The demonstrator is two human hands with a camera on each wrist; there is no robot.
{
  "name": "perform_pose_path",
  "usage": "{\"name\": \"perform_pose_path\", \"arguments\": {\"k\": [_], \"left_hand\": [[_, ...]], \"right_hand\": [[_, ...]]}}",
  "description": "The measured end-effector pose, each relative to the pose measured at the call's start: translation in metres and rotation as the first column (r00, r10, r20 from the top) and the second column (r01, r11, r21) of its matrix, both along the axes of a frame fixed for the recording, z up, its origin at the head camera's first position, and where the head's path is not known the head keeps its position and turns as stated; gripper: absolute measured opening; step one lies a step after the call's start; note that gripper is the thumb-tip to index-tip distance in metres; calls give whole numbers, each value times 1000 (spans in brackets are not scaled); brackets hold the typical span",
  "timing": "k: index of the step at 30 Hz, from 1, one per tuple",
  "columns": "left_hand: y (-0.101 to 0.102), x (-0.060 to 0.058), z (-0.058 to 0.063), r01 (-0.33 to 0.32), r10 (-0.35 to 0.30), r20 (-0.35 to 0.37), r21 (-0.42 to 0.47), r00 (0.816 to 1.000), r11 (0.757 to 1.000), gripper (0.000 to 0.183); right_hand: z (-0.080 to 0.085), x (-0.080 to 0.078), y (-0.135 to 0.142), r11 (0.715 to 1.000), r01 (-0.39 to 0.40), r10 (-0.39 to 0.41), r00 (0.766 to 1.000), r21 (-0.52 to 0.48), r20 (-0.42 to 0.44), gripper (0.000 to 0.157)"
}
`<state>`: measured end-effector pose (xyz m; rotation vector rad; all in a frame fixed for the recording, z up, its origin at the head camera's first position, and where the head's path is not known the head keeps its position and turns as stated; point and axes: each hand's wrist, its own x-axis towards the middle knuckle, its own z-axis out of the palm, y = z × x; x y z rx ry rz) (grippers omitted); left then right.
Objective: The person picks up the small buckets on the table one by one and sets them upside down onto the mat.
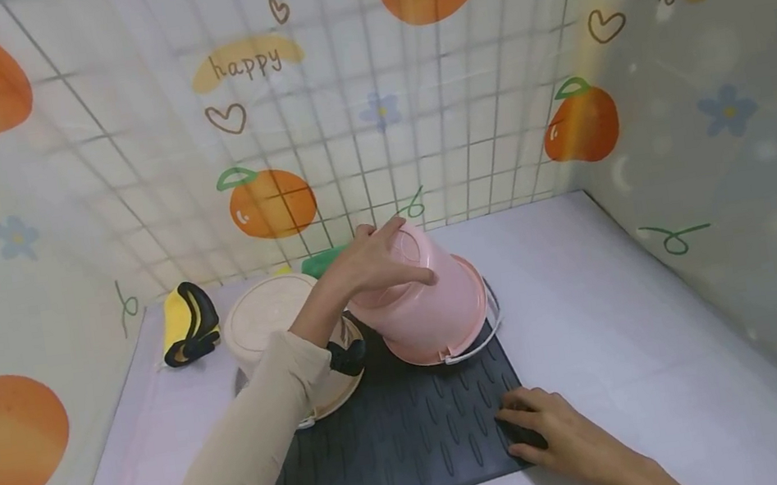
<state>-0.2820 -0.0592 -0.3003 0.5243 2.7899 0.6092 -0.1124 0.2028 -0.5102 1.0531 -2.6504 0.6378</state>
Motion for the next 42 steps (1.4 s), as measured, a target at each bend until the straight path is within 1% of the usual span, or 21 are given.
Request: {"name": "perform_pose_path", "arguments": {"k": [3,6,10,12,17,24,27,31,34,36,39,42], "left_hand": [[4,-2,-1,4,-3,19,-44,1000,999,109],[9,-3,0,8,-5,18,-125,1000,992,109],[15,-4,1,2,0,8,-248,1000,969,108],[17,-5,0,-4,6,5,-283,1000,959,108],[24,-7,-2,12,-15,-7,-326,1000,945,106],[31,-10,-6,41,-49,-13,-371,999,928,104],[34,-11,-9,50,-59,-11,-401,998,915,103],[40,-12,-16,48,-68,-27,-451,997,891,103],[43,-14,-19,42,-69,-42,-470,997,882,103],[44,-14,-21,44,-71,-43,-453,997,890,103],[40,-14,-23,55,-68,-21,-373,997,926,102],[31,-10,-26,31,-35,-9,-267,999,963,101]], "right_hand": [[-2,1,-1,1000,0,0,1000,-8,-9,43],[-2,2,-2,1000,7,-7,1000,-12,-5,42],[-1,2,-2,1000,27,-27,999,-4,17,42],[0,2,-2,999,38,-38,999,3,31,42],[1,2,-1,998,52,-53,997,22,64,42],[1,2,-1,999,44,-44,998,20,44,42],[1,1,-2,999,42,-43,998,16,52,42],[0,1,-3,1000,24,-25,999,8,37,40],[-1,1,-3,1000,19,-19,999,8,30,41],[0,2,-3,1000,22,-23,999,13,38,41],[3,1,-2,999,33,-34,997,30,67,41],[9,-1,0,998,44,-48,994,45,98,39]]}}
